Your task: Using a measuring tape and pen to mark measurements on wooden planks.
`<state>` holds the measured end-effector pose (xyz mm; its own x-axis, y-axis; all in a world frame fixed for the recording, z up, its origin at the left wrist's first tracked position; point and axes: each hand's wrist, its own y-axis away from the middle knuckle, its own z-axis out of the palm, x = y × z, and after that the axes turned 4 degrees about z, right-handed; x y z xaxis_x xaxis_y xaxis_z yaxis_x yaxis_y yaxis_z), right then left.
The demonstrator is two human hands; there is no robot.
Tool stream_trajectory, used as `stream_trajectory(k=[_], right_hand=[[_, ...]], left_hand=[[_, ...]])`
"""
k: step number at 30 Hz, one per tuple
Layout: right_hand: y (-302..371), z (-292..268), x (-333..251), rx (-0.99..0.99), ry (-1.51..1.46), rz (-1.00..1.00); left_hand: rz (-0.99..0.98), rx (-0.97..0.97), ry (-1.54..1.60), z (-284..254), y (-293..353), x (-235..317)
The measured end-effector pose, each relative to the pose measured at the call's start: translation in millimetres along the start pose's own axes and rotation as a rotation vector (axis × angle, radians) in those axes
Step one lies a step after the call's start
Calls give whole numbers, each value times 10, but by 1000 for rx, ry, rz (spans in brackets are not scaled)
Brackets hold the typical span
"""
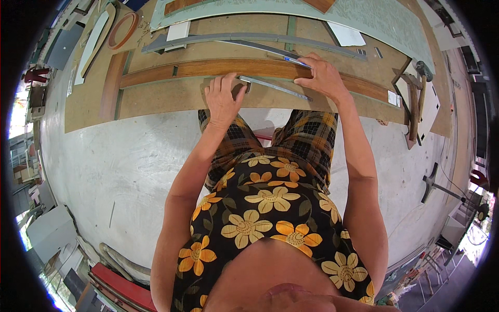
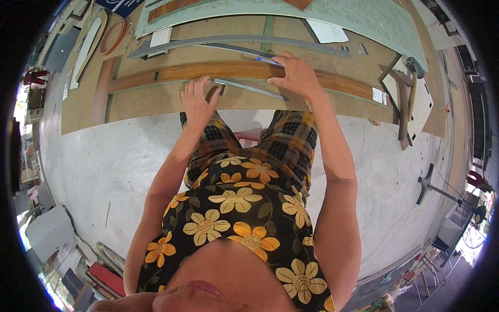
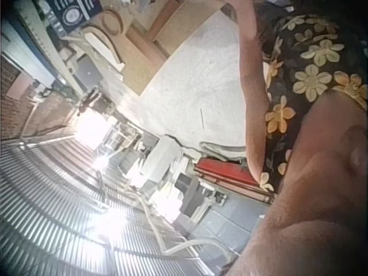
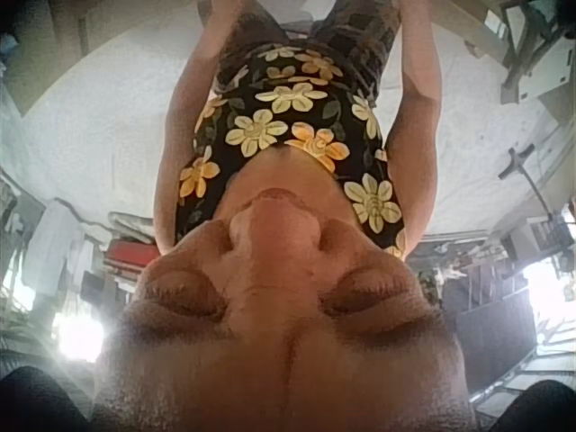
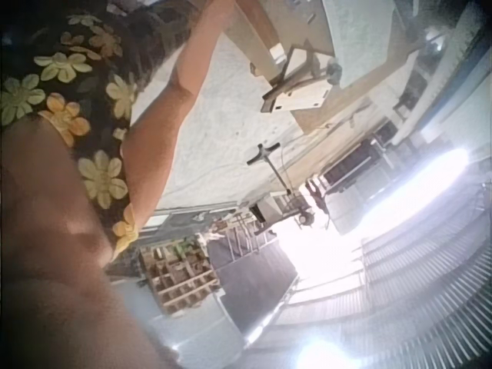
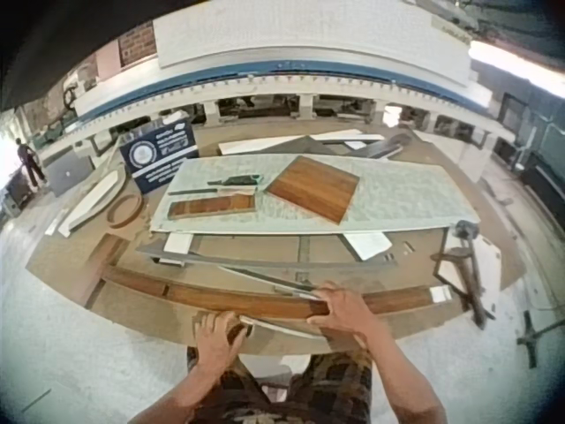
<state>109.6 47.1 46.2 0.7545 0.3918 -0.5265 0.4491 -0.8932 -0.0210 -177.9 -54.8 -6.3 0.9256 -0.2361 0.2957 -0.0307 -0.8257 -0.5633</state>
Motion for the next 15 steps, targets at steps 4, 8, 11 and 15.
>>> stream_trajectory(k=[4,8,11,15], right_hand=[[10,36,73,52,9,-52],[9,-17,-28,-16,-4,15],[25,-9,-10,-6,-20,8],[28,18,10,12,-14,-36]], left_hand=[[129,-6,15,-108,-228,53],[268,-189,49,-161,-561,-22],[281,-352,23,-87,-694,-112],[243,-556,48,-54,-731,-249]])
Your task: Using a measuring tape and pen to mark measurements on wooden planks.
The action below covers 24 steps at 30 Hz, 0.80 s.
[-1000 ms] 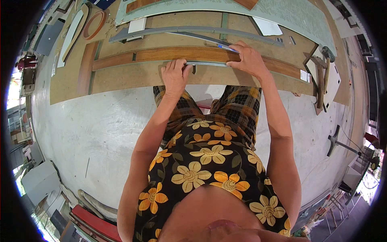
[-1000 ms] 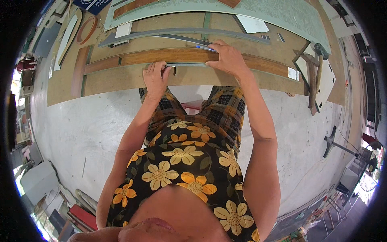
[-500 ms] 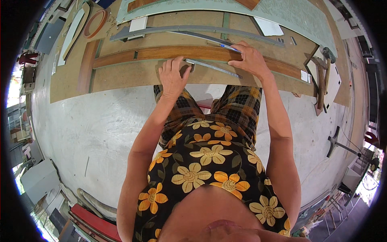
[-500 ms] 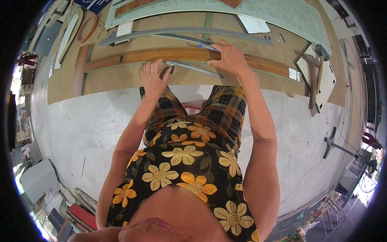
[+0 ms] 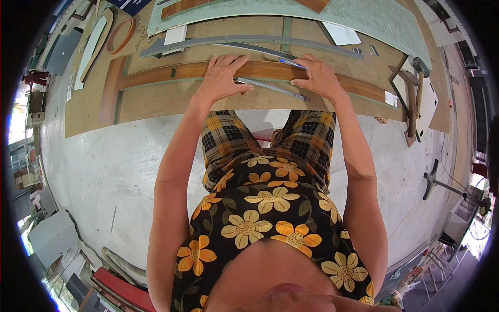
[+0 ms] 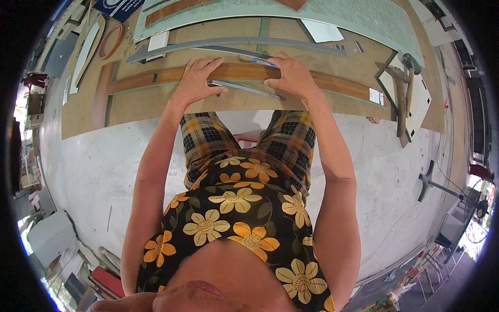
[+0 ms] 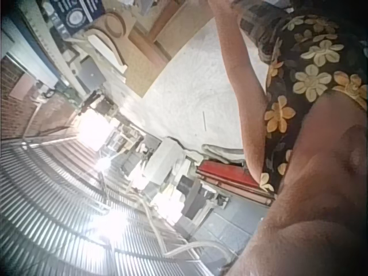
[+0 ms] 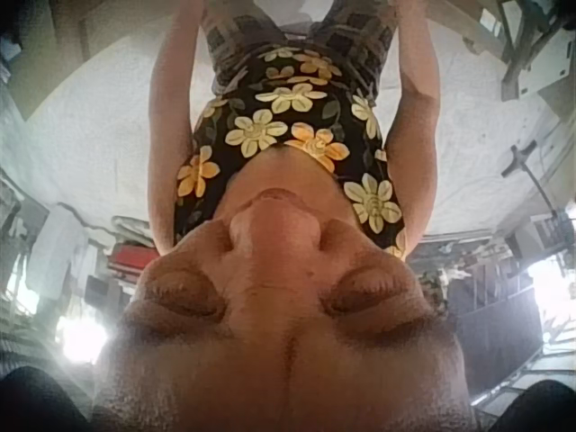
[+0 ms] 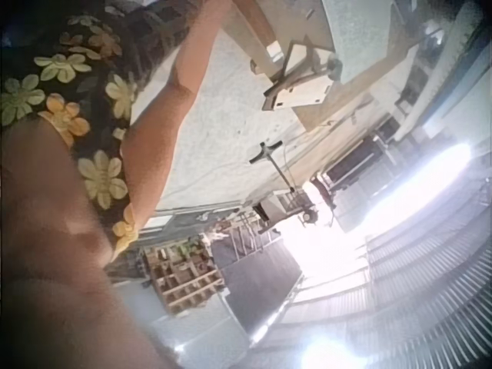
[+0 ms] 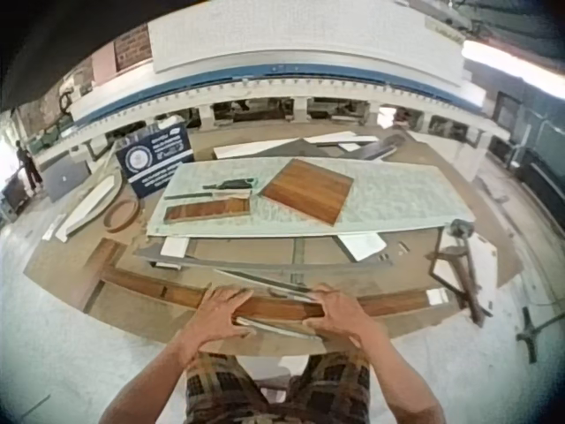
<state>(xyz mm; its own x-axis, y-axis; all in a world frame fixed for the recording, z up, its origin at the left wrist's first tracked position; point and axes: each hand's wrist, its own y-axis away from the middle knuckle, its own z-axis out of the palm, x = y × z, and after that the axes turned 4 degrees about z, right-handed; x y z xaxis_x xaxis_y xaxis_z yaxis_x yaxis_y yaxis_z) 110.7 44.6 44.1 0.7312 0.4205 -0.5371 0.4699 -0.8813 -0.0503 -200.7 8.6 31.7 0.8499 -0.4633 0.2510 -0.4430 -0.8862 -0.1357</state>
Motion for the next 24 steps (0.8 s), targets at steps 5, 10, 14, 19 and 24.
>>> stream_trajectory(k=[5,10,14,19,24], right_hand=[[-5,-17,-9,-7,11,2],[60,33,47,115,60,-51],[282,12,-171,273,-57,23],[667,300,-72,323,-21,100],[709,405,-64,360,-43,206]], left_hand=[[1,67,59,16,40,25],[-4,142,60,89,69,51],[-10,187,58,131,108,28],[5,199,64,127,94,30],[9,214,58,153,98,4]])
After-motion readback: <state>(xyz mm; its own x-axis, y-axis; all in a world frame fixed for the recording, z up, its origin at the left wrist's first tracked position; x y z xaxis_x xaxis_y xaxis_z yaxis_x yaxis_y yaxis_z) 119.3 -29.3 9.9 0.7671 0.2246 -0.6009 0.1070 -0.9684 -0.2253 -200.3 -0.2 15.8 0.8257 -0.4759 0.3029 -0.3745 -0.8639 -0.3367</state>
